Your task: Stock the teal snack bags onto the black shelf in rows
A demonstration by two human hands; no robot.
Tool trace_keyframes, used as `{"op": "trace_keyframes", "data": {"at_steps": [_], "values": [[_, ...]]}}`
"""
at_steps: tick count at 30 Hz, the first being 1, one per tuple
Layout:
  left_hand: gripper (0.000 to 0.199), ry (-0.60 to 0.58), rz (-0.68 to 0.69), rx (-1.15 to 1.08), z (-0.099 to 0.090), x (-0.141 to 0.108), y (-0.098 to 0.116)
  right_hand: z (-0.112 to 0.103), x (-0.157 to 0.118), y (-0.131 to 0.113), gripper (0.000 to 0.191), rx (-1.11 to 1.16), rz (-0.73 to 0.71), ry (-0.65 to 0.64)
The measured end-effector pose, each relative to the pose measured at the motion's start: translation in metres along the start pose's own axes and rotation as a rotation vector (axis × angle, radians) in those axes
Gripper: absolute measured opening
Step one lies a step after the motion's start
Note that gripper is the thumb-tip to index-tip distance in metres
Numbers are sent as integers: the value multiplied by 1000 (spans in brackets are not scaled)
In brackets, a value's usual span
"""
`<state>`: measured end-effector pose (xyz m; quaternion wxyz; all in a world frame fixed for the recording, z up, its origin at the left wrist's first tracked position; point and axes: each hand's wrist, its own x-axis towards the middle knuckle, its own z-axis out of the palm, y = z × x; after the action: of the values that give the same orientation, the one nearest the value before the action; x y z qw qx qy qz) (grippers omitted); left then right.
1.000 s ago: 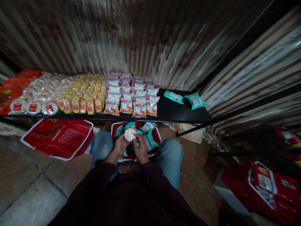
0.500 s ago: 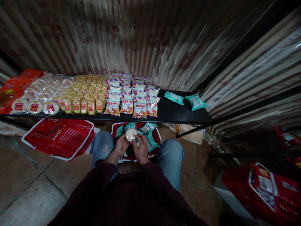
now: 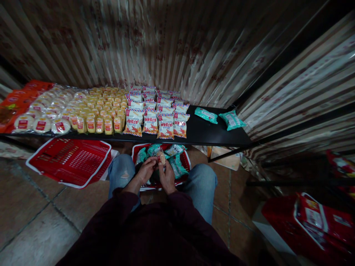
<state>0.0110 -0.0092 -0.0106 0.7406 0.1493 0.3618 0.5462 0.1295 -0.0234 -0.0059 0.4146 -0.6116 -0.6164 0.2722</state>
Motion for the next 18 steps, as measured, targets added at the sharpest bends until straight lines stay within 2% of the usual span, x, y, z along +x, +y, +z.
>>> {"op": "trace_keyframes", "data": {"at_steps": [6, 12, 15, 18], "values": [[30, 81, 59, 20, -5, 6, -2, 2, 6, 7, 36, 313, 219, 14], [27, 165, 108, 52, -1, 5, 6, 8, 9, 12, 52, 579, 373, 60], [25, 204, 150, 124, 1, 4, 11, 9, 10, 9, 54, 656, 406, 53], [24, 242, 220, 225, 3, 3, 16, 11, 10, 1, 52, 674, 379, 31]]}}
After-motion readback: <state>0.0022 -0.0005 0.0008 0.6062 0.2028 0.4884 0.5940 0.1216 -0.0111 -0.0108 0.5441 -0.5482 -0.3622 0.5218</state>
